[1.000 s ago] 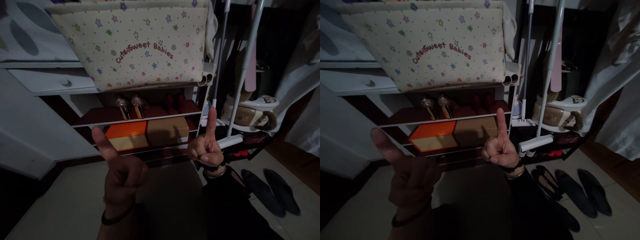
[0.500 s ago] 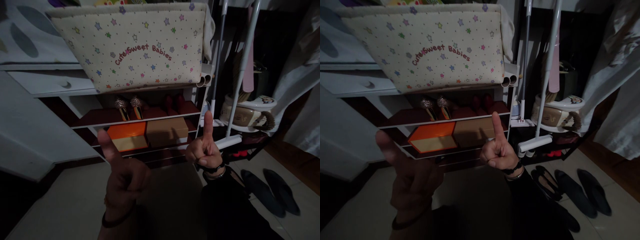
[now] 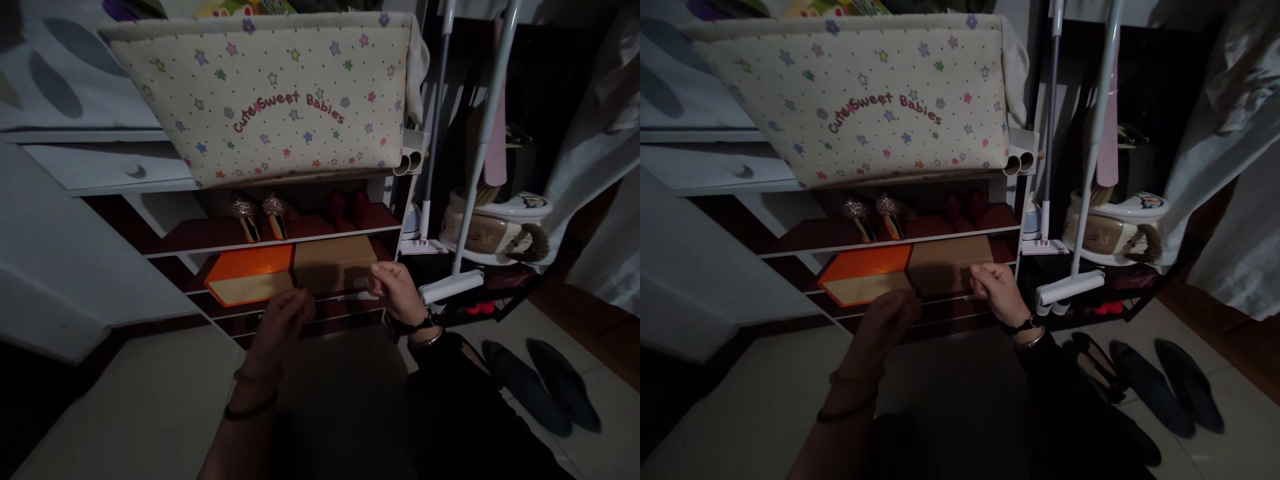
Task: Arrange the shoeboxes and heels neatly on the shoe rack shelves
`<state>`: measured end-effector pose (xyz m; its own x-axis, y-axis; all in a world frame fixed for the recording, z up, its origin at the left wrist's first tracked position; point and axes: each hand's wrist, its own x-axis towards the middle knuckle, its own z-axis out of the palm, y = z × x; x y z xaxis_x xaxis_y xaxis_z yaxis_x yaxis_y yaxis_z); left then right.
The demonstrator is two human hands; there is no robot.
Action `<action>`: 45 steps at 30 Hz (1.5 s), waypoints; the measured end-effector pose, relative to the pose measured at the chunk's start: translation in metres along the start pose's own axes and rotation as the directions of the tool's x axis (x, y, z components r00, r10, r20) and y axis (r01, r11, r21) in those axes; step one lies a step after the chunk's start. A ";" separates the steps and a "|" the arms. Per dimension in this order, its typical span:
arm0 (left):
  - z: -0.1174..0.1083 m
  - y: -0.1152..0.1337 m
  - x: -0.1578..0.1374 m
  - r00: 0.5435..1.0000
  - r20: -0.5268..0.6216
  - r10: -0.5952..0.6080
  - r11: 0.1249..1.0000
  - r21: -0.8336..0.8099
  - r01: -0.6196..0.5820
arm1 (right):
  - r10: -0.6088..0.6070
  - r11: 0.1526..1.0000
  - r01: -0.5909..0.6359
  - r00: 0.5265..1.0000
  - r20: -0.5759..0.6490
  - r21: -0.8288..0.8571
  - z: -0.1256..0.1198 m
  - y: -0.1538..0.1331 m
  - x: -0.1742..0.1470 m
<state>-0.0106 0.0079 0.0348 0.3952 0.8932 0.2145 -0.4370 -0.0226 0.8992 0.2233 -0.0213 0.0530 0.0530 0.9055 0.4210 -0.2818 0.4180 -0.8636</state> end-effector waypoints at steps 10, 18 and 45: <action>-0.037 -0.095 0.027 0.662 -0.517 -0.543 0.832 -0.433 0.346 | -0.367 0.309 0.153 0.930 0.031 -0.938 -0.032 0.058 0.000; -0.029 -0.096 0.049 0.740 -0.477 -0.474 0.810 -0.566 0.154 | -0.062 -0.108 0.344 0.934 0.351 -0.933 -0.007 0.089 0.023; -0.061 -0.082 0.041 0.766 -0.443 -0.465 0.772 -0.627 0.106 | -0.281 -0.218 0.425 0.835 0.473 -0.879 -0.058 0.088 -0.062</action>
<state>-0.0076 0.0742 -0.0537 0.1485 0.8939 -0.4229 -0.8020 0.3590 0.4774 0.2509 -0.0364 -0.0652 -0.3300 0.6040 0.7254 0.9258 0.3573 0.1236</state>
